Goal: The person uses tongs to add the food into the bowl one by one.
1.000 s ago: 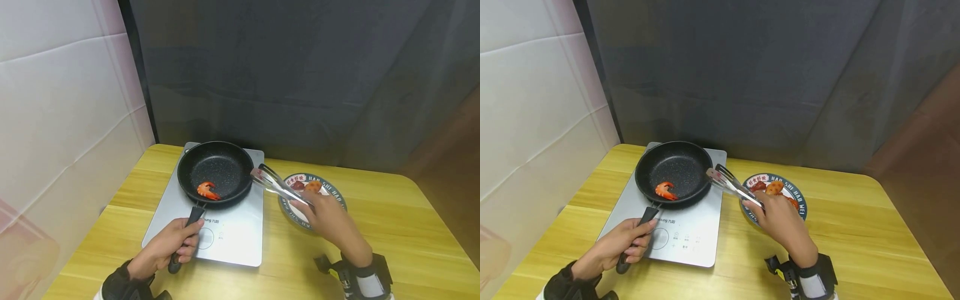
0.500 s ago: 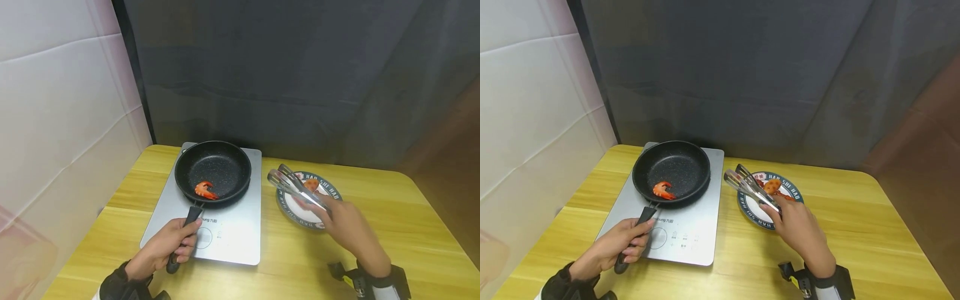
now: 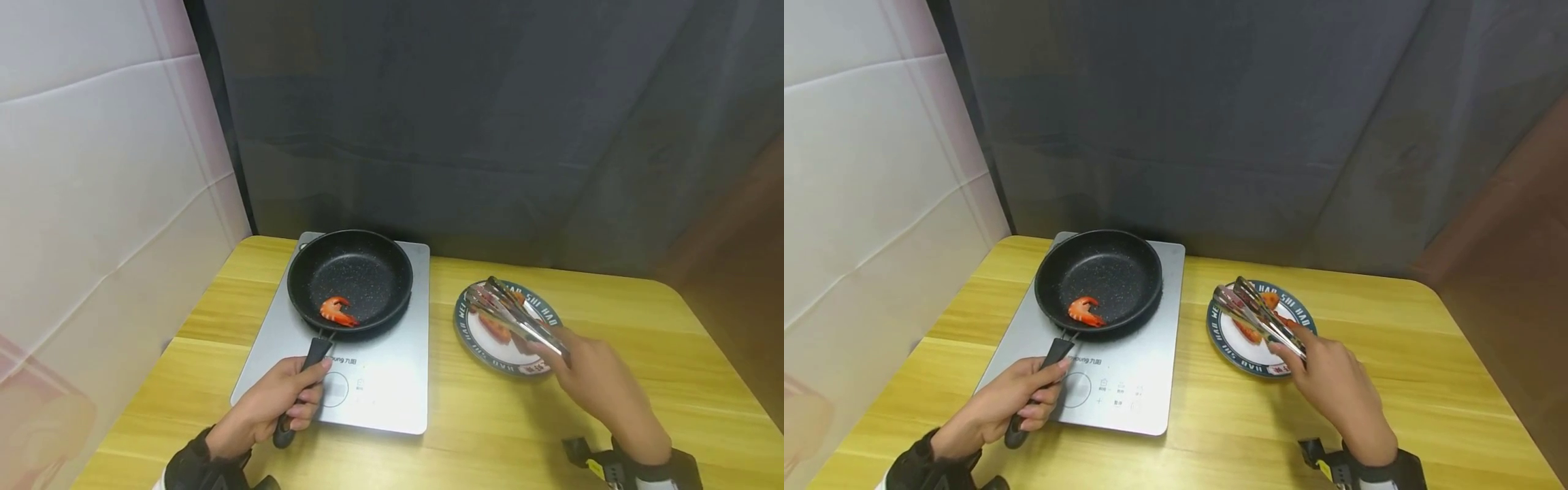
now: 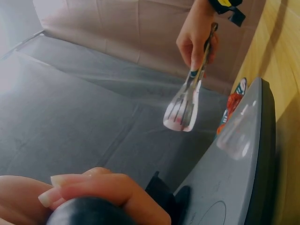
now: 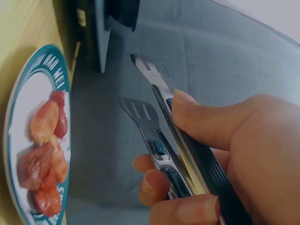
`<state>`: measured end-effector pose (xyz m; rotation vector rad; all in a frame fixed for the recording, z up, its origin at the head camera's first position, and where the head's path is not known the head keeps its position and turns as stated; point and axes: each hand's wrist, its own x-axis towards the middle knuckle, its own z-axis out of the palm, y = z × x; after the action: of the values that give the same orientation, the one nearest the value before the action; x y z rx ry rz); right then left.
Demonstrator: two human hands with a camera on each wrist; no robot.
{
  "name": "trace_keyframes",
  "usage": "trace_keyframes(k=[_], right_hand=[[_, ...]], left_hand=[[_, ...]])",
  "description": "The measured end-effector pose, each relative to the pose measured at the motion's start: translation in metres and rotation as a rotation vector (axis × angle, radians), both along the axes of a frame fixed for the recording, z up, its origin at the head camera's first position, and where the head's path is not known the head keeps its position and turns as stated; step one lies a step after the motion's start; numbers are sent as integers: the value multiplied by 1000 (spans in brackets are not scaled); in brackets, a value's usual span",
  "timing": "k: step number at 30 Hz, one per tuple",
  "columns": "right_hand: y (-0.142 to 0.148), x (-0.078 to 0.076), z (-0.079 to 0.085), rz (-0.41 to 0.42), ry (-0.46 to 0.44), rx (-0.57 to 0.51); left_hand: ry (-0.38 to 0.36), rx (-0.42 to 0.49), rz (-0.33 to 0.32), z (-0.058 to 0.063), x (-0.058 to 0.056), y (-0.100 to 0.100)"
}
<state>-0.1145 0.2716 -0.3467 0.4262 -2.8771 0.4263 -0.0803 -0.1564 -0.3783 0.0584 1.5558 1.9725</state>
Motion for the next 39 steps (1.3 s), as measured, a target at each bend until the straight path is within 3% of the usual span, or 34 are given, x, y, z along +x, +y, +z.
trace_keyframes(k=[8,19,31,39], right_hand=[[18,1,-9,-48,-105,76],[23,-4,-19,-98,-226,77],[25,-7,-22,-122,-268,81],[21,0,-19,-87,-231,91]], left_hand=[[4,-12,1,0,-1,0],[6,-4,-9,-1,-3,-1],[6,-4,-10,0,-3,-1],[2,0,-18,0,-1,-1]])
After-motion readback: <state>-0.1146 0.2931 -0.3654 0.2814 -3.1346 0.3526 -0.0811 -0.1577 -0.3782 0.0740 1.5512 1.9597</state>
